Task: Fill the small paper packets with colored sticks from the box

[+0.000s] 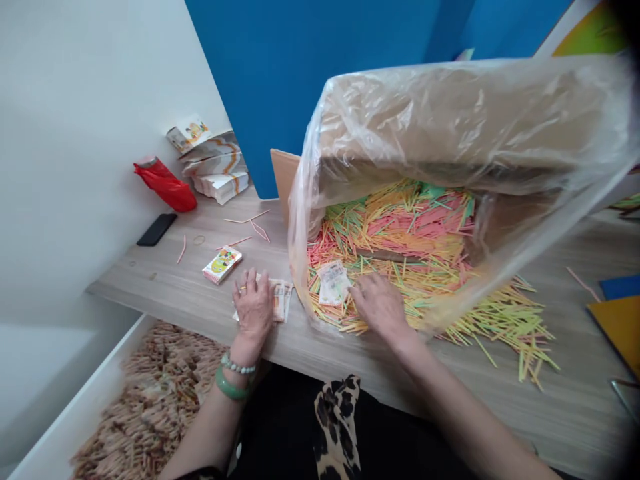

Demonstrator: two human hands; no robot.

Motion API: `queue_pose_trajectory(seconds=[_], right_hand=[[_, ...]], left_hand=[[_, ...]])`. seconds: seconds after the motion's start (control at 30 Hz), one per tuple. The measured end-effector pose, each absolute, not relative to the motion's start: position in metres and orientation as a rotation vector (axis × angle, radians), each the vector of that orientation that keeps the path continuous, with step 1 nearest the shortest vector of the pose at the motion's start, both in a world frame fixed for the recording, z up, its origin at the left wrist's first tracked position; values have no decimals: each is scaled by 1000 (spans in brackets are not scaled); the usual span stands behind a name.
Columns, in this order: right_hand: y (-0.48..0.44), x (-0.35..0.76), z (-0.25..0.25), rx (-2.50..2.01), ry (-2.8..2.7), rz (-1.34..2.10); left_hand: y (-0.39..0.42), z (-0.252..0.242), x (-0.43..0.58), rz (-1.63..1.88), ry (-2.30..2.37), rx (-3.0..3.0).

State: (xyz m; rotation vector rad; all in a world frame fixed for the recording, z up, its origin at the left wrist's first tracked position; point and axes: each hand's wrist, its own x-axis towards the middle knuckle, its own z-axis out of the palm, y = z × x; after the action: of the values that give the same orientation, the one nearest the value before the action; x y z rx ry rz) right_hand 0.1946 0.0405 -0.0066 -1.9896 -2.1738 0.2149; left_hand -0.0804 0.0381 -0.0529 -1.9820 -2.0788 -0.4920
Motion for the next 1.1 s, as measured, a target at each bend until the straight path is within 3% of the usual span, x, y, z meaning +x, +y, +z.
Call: queue_pose_trajectory(seconds=[0.23,0.4,0.53,0.83,1.0,1.1], right_hand=[[79,166,-15,-2195,-2149,287],[84,174,-22,-2125,-1968,423],[86,184,-25,-2002,-1802,513],[91,220,-31,-1680,-1375,608],[94,219,-22,-1745,-1820,755],[85,216,-13,-1811,-2033,461]], left_hand=[[0,-58,-61,-357,-1989,-2293],[6,-65,-76,-149,-2123,-2195],[7,-60,-85,-191,-2163,-2156],[23,-18,-19,-1501,-1804,-2453],[50,-4,21,-1880,-1800,-2609],[56,-5,27,-2003,-2025,-2518]])
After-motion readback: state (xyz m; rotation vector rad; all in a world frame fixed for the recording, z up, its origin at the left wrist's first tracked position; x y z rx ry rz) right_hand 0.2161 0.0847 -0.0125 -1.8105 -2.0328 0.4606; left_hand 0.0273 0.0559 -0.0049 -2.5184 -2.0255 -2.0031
